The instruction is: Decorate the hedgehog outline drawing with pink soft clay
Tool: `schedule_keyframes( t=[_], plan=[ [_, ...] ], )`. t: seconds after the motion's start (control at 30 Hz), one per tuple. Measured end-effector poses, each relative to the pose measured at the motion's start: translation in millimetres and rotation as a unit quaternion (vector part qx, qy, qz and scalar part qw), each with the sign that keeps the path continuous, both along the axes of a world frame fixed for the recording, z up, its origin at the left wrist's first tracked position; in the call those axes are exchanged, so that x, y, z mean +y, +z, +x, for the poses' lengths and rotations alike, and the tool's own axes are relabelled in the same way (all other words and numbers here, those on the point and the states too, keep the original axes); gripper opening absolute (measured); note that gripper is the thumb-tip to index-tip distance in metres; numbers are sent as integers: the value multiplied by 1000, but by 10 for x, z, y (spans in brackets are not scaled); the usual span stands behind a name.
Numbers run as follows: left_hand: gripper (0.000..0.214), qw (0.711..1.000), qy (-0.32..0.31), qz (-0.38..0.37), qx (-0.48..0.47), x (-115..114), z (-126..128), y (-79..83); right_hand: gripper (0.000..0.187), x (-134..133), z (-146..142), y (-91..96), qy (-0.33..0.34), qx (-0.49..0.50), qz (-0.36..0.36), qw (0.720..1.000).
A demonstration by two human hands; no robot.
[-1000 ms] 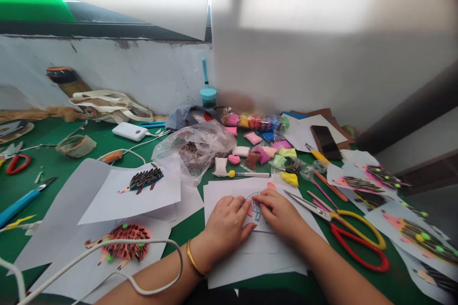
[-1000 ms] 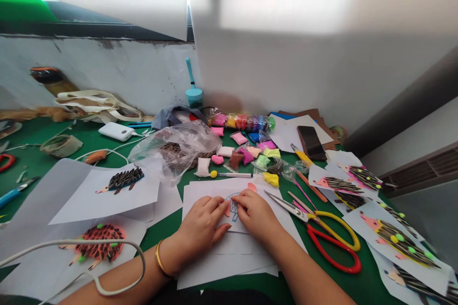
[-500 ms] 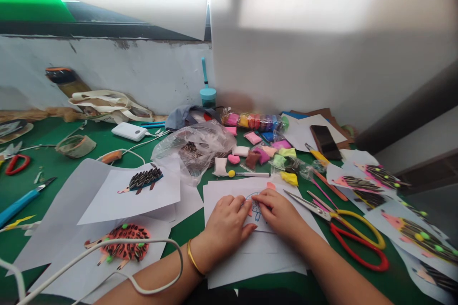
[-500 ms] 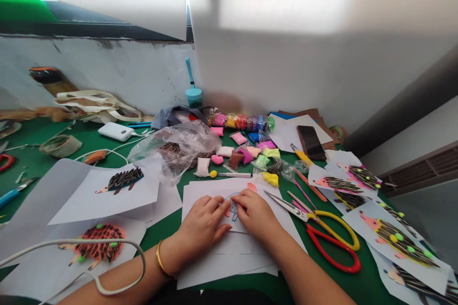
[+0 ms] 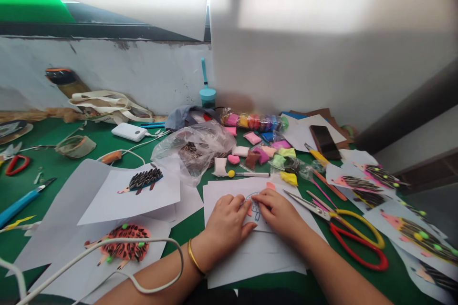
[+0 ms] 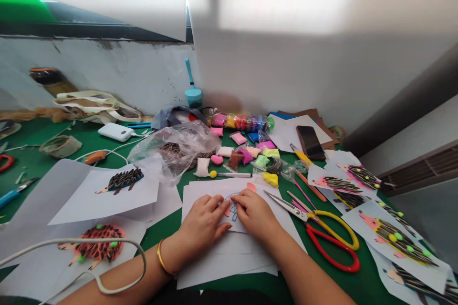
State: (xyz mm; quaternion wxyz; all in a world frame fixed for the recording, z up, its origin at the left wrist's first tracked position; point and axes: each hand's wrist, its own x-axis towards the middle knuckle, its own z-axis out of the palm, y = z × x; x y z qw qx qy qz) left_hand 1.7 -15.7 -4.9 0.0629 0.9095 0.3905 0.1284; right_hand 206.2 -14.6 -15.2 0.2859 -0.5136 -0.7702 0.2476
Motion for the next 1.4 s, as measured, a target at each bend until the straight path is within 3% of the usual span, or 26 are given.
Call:
schedule_keyframes(
  t=[0.23, 0.43, 1.4],
  plan=[
    [51, 1000, 6, -3, -6, 1, 19, 18, 31, -3, -3, 13, 2, -4, -7, 1000],
    [36, 999, -1, 0, -45, 12, -24, -36, 33, -4, -5, 0, 0, -6, -3, 1000],
    [52, 1000, 20, 16, 4, -17, 47, -45, 31, -5, -12, -13, 2, -23, -1, 1000]
  ],
)
